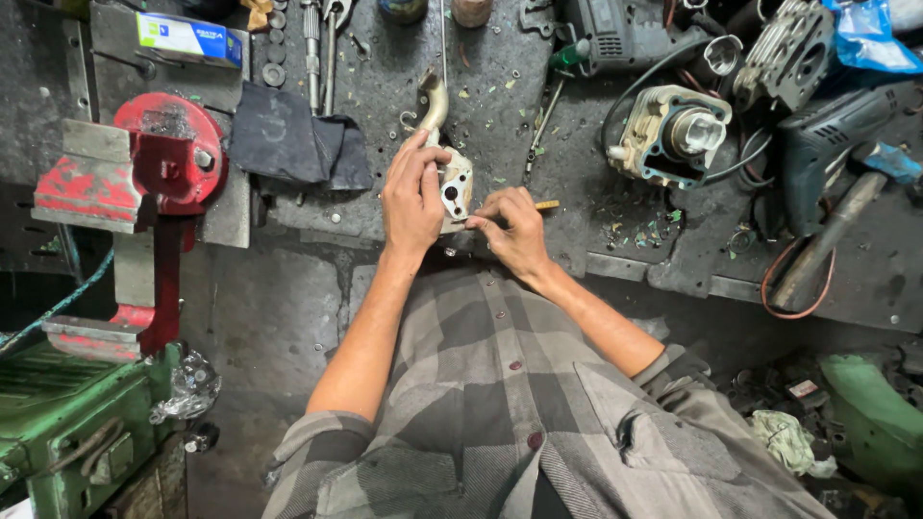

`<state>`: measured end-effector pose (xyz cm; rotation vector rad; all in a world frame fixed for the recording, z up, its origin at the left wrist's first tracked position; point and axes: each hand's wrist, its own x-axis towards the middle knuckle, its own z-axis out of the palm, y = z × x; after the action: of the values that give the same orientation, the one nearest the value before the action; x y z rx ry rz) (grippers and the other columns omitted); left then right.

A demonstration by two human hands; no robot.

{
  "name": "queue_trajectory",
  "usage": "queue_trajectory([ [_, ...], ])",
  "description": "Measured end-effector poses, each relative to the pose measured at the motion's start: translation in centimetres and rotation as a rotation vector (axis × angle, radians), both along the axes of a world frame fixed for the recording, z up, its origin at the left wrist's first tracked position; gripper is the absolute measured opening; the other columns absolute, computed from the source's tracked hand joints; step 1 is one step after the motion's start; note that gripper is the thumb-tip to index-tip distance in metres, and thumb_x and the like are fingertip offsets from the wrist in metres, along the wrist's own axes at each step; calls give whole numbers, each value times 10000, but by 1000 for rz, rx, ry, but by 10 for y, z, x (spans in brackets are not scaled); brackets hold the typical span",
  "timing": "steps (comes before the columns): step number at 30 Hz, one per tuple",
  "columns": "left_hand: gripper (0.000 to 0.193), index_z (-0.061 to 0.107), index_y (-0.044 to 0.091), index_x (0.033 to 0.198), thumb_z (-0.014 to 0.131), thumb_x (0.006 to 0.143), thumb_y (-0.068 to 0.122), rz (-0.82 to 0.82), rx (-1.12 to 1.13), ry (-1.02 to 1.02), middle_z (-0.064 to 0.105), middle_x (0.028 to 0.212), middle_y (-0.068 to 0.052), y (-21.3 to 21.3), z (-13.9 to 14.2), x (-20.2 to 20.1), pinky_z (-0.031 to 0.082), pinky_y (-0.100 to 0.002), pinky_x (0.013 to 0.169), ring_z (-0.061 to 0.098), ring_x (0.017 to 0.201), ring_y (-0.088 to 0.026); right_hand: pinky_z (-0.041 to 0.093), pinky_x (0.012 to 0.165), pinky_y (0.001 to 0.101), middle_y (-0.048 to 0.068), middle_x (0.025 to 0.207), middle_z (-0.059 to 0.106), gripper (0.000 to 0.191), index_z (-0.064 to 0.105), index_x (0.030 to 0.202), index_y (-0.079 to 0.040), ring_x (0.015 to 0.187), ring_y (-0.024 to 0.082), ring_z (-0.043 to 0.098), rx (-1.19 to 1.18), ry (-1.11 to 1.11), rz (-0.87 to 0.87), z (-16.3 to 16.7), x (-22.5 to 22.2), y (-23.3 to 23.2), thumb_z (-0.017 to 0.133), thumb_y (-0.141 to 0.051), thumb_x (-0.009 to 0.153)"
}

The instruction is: The person holds a small engine cylinder casting with a curved exhaust pipe on a cluttered workbench and scrapes its gasket surface with a small hand tool, repositioning the casting repeatedly. They also handle other engine cylinder parts on the bench while working.

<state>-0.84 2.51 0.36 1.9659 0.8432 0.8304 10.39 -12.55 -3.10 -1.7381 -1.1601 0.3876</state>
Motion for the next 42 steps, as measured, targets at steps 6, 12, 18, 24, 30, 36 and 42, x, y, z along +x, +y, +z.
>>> queue_trajectory([
  [6,188,692,28,1057,512,1008,6,0,5,4,703,1231,-182,0,0,1,479,-455,1108,609,1331,-360,493,802,385,75,913,676,198,672,838,-44,901,262,625,-3,21,-39,0,-6,-8,864,-50,792],
  [12,181,695,31,1061,522,1009,14,10,25,4,697,1249,-188,0,1,1,475,-459,1104,604,1326,-364,494,799,382,76,908,675,186,683,844,-42,892,260,623,-20,28,-48,2,-8,-3,861,-44,792],
  [18,177,690,33,1058,523,1003,12,8,27,9,697,1237,-187,-2,3,1,479,-462,1103,609,1324,-367,491,800,386,84,900,664,196,671,838,-30,896,269,620,-50,34,-93,5,-9,2,861,-39,793],
  [24,170,684,26,1043,525,986,6,-10,62,5,706,1185,-186,0,5,2,478,-473,1099,611,1313,-373,503,827,373,90,896,668,163,684,844,-25,909,258,635,-35,77,-191,-6,12,32,841,-7,808],
  [30,171,684,29,1036,522,991,1,-18,60,-3,718,1138,-161,1,5,2,484,-471,1102,624,1313,-365,511,831,372,92,906,666,125,708,858,-40,912,265,635,-59,88,-143,-1,10,19,812,9,806],
  [36,173,688,29,1040,527,982,3,-15,69,15,704,1162,-182,1,5,1,474,-472,1091,609,1309,-369,480,791,393,77,877,661,206,658,817,-29,872,276,618,-77,49,-28,11,-2,2,860,-45,784],
  [42,174,684,28,1045,523,985,-4,-27,71,28,706,1148,-173,2,7,1,470,-475,1094,606,1321,-367,474,788,395,76,874,658,197,665,818,-32,872,273,609,-97,36,-67,13,-12,0,859,-56,787],
])
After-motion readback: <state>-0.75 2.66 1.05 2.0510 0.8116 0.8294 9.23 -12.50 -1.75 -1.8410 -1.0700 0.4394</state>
